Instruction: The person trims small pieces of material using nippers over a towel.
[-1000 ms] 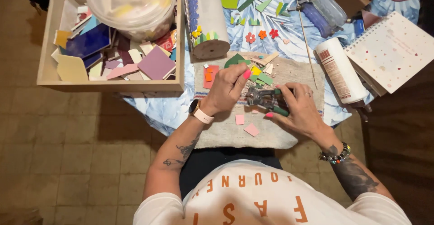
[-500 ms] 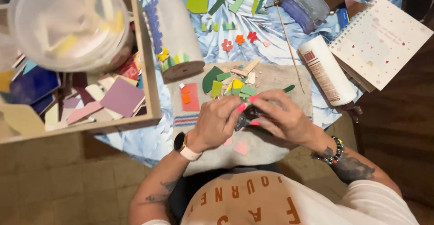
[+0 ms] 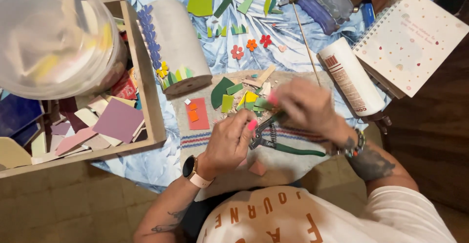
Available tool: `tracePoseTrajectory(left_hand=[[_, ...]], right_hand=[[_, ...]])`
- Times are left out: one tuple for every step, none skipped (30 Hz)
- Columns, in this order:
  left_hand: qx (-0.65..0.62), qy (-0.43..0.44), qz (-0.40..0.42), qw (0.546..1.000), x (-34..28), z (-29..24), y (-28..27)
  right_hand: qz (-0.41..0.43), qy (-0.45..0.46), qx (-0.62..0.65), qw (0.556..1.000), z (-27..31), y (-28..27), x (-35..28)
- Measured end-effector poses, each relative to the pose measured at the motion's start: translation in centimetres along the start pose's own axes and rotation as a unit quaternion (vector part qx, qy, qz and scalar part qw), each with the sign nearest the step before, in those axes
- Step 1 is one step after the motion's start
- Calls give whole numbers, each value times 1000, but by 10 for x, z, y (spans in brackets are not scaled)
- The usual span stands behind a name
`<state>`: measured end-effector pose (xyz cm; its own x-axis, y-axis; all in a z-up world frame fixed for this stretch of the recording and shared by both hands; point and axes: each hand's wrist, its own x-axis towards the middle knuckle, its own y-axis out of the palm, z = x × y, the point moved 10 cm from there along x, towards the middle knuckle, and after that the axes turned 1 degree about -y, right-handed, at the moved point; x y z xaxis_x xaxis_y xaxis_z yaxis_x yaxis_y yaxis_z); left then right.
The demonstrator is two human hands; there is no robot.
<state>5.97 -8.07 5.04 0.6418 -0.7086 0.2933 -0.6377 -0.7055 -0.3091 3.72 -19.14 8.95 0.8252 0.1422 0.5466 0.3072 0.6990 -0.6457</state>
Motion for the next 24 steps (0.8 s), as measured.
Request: tracePoseTrajectory(left_hand=[[-2,-1,0,1000,-1,2,1],[27,14,-9,999,-1,1,0],[56,29,-18,998,-1,-1,-1],[56,30,-20,998,-1,-1,-2],[81,45,-16,996,-1,-5,-2],[105,57,-13,993,-2,-8,-1],[104,56,-15,993,-3,-6,0],[133,62,-18,989,-5,-5,2],[161,67,-22,984,-6,-4,3],[160,66,-22,985,-8,-2,4],[171,61,-26,983,-9,1,5],[182,56,-29,981,-11,4,6],[181,55,-28,982,-14,5,7],[203,50,-30,978,-15,8,9],[224,44,-32,973,-17,10,10],[223,45,-31,973,-19,15,14],[259,38,-42,964,-22,19,16],[295,29,-52,954,-25,24,19],[294,29,-51,954,-22,20,15],[254,48,-40,965,-18,13,13],[213,67,-29,974,-15,5,11],[214,66,-28,974,-14,6,11],[216,69,-30,974,-14,6,11],[218,73,-32,973,-13,5,11]], right_hand=[[1,2,0,1000,-21,3,-4],[-14,23,-69,997,-46,2,-7],[-29,44,-137,989,-70,0,-9],[-29,42,-138,989,-77,1,-8],[-27,42,-181,982,-84,2,-7],[-24,44,-223,974,-91,3,-6],[-21,43,-223,974,-90,5,-4],[-22,41,-240,970,-89,7,-2],[-23,39,-256,966,-87,8,1],[-22,39,-256,966,-86,9,2],[-23,44,-264,963,-86,8,3],[-25,50,-271,961,-85,8,4],[-24,51,-272,961,-86,9,3],[-20,59,-270,961,-88,9,2],[-16,66,-269,961,-90,9,2],[-16,67,-270,960,-90,9,2],[-18,73,-263,962,-92,8,2],[-18,79,-255,964,-93,8,1],[-18,80,-254,964,-95,9,-2],[-28,87,-236,968,-99,8,-4],[-39,94,-217,971,-103,6,-6],[-39,94,-215,971,-105,7,-8],[-43,102,-203,973,-109,6,-10],[-49,109,-192,974,-113,4,-12]])
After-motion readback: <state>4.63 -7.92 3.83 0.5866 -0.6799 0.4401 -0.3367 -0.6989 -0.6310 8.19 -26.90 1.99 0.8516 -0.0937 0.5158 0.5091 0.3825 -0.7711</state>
